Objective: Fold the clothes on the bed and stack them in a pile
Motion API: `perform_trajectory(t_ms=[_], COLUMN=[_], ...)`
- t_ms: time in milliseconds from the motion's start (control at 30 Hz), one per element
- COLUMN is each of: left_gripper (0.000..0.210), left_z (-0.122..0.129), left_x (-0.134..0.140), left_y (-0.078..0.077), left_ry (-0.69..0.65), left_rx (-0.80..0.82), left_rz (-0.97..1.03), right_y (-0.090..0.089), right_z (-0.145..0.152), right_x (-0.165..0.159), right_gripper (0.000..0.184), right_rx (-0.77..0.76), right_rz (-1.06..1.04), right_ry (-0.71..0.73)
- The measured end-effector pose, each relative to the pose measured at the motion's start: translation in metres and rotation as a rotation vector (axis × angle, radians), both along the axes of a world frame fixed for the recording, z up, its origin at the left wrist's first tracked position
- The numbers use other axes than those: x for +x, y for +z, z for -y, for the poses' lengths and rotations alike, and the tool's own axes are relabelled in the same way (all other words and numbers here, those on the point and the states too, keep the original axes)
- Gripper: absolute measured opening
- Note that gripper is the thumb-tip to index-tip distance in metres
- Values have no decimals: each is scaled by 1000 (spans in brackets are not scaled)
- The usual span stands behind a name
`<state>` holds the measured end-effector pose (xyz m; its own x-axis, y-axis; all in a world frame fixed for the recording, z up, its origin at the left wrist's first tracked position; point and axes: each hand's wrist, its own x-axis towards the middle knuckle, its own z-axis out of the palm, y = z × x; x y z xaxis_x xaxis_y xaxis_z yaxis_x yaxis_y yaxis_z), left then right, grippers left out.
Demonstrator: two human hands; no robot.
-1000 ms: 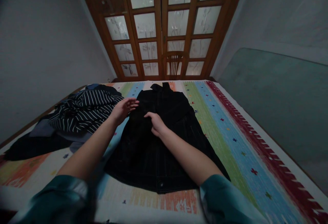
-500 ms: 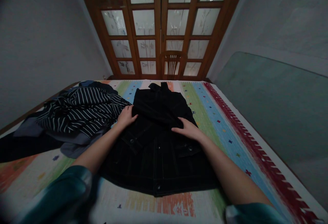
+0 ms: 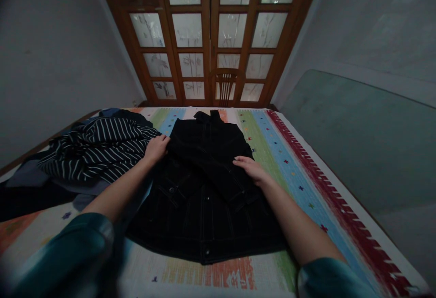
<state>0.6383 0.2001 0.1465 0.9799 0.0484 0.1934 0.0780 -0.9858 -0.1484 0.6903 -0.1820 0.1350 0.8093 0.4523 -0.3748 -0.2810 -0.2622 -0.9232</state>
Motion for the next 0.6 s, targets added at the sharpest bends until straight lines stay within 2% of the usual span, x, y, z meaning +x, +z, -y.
perform_trajectory(t_ms=[100,200,300,367,433,500,533,600], left_gripper=[41,48,47,47,57,71,76,82], left_z=[-11,-9,14,39,64,85,92,99], left_x=[-4,-8,-10,-8,-1,6,10,14], left_y=[0,4,10,12,10,5,0,-10], left_ry=[-48,-96,-139,-155,-90,31,80,124], left_rx=[-57,-190,-313,-352,-362,-371,-372,-360], left_rz=[-109,-55,57,42,-35,-106,-131,-171], right_y=[-3,-2,0,2,3,3,2,1], right_z=[2,7,10,9,7,8,11,19], right_x=[-6,-18,-30,-34,-36,-34,-33,-27], right_gripper=[25,39,46,44,42,43,45,49], right_rx=[-78,-92,-70,-49,-12,15,-8,-157], right_rz=[42,90,137,132,97,88,118,269], right_ry=[77,152,215,251,266,254,245,222])
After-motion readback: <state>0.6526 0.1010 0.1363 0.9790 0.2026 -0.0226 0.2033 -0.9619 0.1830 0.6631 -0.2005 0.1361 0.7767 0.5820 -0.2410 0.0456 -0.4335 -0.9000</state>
